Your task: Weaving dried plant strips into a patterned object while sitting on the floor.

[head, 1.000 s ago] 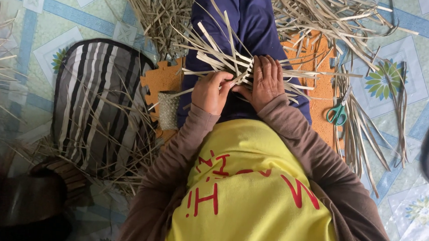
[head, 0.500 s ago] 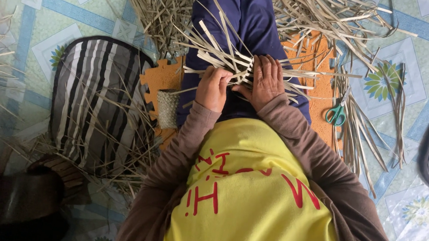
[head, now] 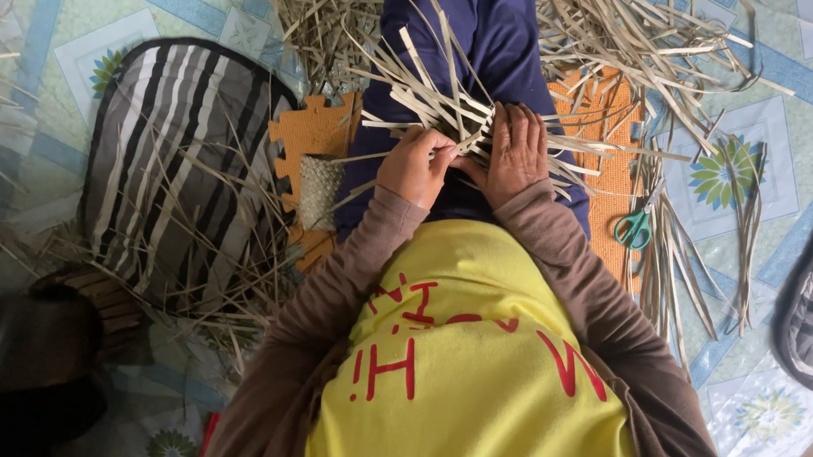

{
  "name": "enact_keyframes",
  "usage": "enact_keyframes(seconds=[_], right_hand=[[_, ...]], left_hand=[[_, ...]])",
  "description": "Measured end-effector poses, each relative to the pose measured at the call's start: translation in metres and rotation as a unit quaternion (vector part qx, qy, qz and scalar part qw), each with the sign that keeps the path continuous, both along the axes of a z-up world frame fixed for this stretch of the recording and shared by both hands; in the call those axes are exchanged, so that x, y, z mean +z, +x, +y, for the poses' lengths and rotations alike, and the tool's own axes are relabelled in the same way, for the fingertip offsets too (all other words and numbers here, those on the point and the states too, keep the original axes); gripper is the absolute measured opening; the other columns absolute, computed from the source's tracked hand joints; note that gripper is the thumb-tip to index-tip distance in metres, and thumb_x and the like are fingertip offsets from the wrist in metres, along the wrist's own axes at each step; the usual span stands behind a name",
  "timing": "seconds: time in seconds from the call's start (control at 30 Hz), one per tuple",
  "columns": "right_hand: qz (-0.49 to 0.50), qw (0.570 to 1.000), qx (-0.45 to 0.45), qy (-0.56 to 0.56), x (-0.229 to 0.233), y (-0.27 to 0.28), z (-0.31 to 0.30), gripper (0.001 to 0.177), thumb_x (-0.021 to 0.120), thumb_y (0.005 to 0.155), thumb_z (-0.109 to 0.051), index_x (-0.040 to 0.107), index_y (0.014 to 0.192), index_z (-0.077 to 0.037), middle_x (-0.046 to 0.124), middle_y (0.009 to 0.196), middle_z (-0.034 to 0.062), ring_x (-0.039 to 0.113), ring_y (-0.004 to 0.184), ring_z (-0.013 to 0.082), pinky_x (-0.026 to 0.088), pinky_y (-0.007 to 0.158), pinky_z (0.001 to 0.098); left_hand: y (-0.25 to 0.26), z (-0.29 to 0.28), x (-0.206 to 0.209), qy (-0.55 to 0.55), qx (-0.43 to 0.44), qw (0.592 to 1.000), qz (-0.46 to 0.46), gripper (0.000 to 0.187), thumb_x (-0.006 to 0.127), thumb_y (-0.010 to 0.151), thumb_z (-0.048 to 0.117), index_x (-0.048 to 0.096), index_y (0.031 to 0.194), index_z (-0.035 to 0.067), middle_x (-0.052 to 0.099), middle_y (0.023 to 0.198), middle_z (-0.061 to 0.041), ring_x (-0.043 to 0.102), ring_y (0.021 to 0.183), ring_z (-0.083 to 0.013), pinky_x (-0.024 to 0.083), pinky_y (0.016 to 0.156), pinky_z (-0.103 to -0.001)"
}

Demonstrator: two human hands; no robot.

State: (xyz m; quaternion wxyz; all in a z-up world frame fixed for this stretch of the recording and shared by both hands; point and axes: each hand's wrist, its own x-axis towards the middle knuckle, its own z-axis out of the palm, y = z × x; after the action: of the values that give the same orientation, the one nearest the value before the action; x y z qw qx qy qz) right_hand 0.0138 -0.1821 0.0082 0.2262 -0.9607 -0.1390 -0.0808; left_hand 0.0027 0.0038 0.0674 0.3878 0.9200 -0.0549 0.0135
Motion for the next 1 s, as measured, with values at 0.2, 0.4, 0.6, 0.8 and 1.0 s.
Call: enact_keyframes(seconds=[0.2,0.4,0.6,0.8,1.0], right_hand=[[-0.013,1.000,-0.001,0.019,-0.002,0.000,-0.001,0.107,0.076,0.081,-0.071,0.045,0.149,0.006,0.047,0.136,0.0247,0.042,0.138,0.0455,0.027,0.120,0.0585],[-0.014,0.995,0.032,0.096,-0.018,0.002,-0.017,0.108,0.081,0.080,-0.068,0.043,0.152,0.004,0.047,0.135,0.0228,0.043,0.136,0.0448,0.029,0.119,0.0581],[-0.150,0.972,0.030,0.181,0.079,0.003,-0.019,0.035,0.084,0.095,-0.025,0.074,0.125,-0.012,0.059,0.110,0.0035,0.060,0.100,0.0251,0.051,0.093,0.0391],[-0.036,0.993,0.071,0.092,0.066,0.020,-0.018,0.009,0.085,0.095,-0.029,0.079,0.097,-0.023,0.066,0.079,-0.0052,0.068,0.069,0.0199,0.058,0.066,0.0366],[0.043,0.980,0.097,0.168,0.088,0.030,-0.002,0.011,0.084,0.092,-0.012,0.075,0.098,-0.007,0.071,0.083,0.0106,0.072,0.075,0.0369,0.059,0.064,0.0470]], left_hand=[[0.015,0.007,-0.058,-0.094,-0.044,0.994,-0.020,0.005,0.075,0.093,0.021,0.071,0.096,0.018,0.059,0.089,-0.004,0.072,0.084,-0.0353,0.063,0.062,-0.041],[0.018,0.008,-0.062,-0.119,-0.069,0.990,0.007,0.010,0.078,0.091,0.018,0.074,0.100,0.016,0.062,0.089,-0.008,0.070,0.087,-0.0355,0.063,0.070,-0.044],[0.023,0.007,-0.055,-0.109,-0.092,0.989,0.049,0.008,0.077,0.092,0.018,0.075,0.100,0.016,0.064,0.090,-0.011,0.070,0.086,-0.0401,0.063,0.069,-0.049],[0.021,0.004,-0.048,-0.091,-0.095,0.990,0.057,0.009,0.074,0.098,0.022,0.074,0.104,0.016,0.066,0.090,-0.009,0.072,0.085,-0.0376,0.065,0.069,-0.046],[0.022,0.003,-0.041,-0.092,-0.097,0.990,0.045,0.015,0.073,0.097,0.028,0.074,0.100,0.014,0.070,0.088,-0.010,0.072,0.082,-0.0402,0.065,0.066,-0.050]])
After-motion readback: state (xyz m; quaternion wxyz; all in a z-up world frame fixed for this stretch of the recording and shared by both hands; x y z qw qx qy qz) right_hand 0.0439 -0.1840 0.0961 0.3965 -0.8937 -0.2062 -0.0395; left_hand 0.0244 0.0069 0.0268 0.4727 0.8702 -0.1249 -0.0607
